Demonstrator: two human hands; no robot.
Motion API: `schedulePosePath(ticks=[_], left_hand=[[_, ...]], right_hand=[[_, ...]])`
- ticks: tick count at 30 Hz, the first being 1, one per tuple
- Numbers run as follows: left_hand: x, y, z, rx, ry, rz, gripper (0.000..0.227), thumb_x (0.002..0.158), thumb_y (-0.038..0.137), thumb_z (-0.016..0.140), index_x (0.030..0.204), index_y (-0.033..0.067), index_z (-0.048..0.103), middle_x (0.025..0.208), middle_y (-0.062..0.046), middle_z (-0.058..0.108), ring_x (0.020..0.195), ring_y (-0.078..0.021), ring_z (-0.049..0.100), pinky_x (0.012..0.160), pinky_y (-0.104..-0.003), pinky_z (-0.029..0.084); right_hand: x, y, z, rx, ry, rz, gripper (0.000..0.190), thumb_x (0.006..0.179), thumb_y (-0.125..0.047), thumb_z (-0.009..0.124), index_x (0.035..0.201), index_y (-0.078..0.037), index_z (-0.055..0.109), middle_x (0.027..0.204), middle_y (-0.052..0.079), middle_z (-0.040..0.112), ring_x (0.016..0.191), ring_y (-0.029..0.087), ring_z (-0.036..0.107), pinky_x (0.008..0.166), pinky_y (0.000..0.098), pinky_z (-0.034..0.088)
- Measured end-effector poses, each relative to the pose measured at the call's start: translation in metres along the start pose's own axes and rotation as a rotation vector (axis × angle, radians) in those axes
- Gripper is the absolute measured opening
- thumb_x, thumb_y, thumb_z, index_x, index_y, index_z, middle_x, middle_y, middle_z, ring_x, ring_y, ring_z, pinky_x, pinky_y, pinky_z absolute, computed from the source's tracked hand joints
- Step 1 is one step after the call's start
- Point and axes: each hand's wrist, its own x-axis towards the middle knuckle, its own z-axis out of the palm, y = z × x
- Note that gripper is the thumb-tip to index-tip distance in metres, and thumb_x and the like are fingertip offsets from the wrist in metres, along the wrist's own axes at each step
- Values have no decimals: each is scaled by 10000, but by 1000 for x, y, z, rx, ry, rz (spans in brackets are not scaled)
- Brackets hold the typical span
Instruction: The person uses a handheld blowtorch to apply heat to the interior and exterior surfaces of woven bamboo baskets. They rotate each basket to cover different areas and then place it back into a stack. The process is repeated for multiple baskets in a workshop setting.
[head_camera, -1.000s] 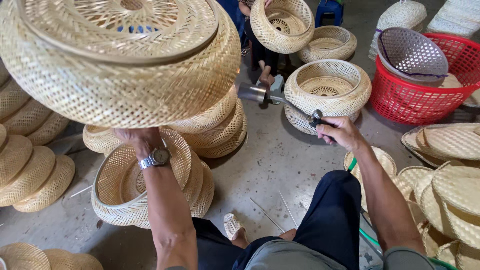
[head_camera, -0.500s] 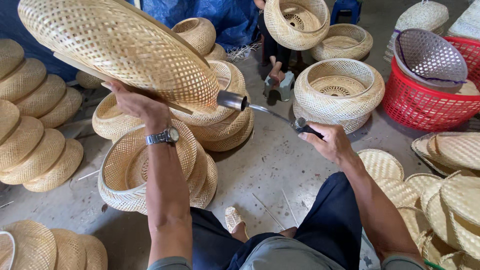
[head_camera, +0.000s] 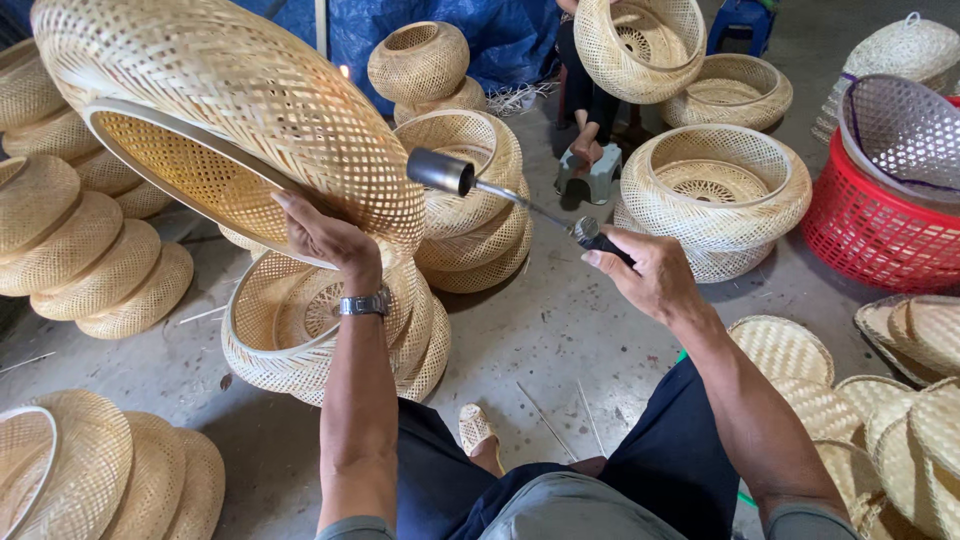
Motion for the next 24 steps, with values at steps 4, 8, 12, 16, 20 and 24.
schedulePosePath(ticks=[4, 8, 12, 16, 20, 24], left_hand=[[-18, 2, -9, 31, -20, 16, 430, 1085, 447, 466, 780, 149, 519, 599, 52, 491, 507, -66, 423, 467, -245, 337], [-32, 4, -16, 132, -87, 170, 500, 1149, 464, 449, 785, 130, 521, 633, 43, 474, 534, -59, 407, 504, -242, 343], [-44, 8, -17, 32, -193, 102, 439, 1116, 422, 486, 806, 118, 555, 601, 33, 512, 461, -55, 441, 438, -231, 377], [-53, 11, -22, 61, -212, 64, 400, 1110, 391, 491, 828, 121, 579, 594, 53, 489, 452, -46, 416, 415, -221, 355], [-62, 9, -24, 106, -198, 33, 404, 1097, 394, 489, 817, 116, 572, 594, 57, 487, 464, -39, 431, 415, -221, 355], [-79, 3, -28, 169, -192, 7, 437, 1135, 377, 489, 804, 97, 551, 648, 67, 446, 578, -29, 380, 523, -231, 300]], right_hand=[[13, -14, -8, 14, -27, -152, 340, 919, -276, 754, 1167, -43, 750, 907, 104, 789, 693, 146, 724, 602, 302, 559], [25, -33, -18, -118, 4, -133, 316, 945, -273, 758, 1125, -14, 748, 845, 125, 761, 661, 178, 695, 604, 326, 539], [39, -51, -37, -165, 26, -324, 332, 930, -265, 772, 1134, -5, 744, 904, 134, 768, 709, 175, 712, 610, 326, 555], [58, -66, -57, -384, 5, -243, 291, 974, -251, 762, 1139, -12, 757, 789, 99, 753, 568, 188, 666, 496, 331, 515], [66, -85, -80, -388, 3, -508, 333, 974, -287, 741, 1162, -13, 733, 914, 113, 746, 646, 198, 677, 544, 312, 522], [75, -110, -100, -633, 20, -499, 335, 979, -304, 760, 1123, -1, 754, 823, 97, 734, 578, 220, 651, 496, 340, 496]])
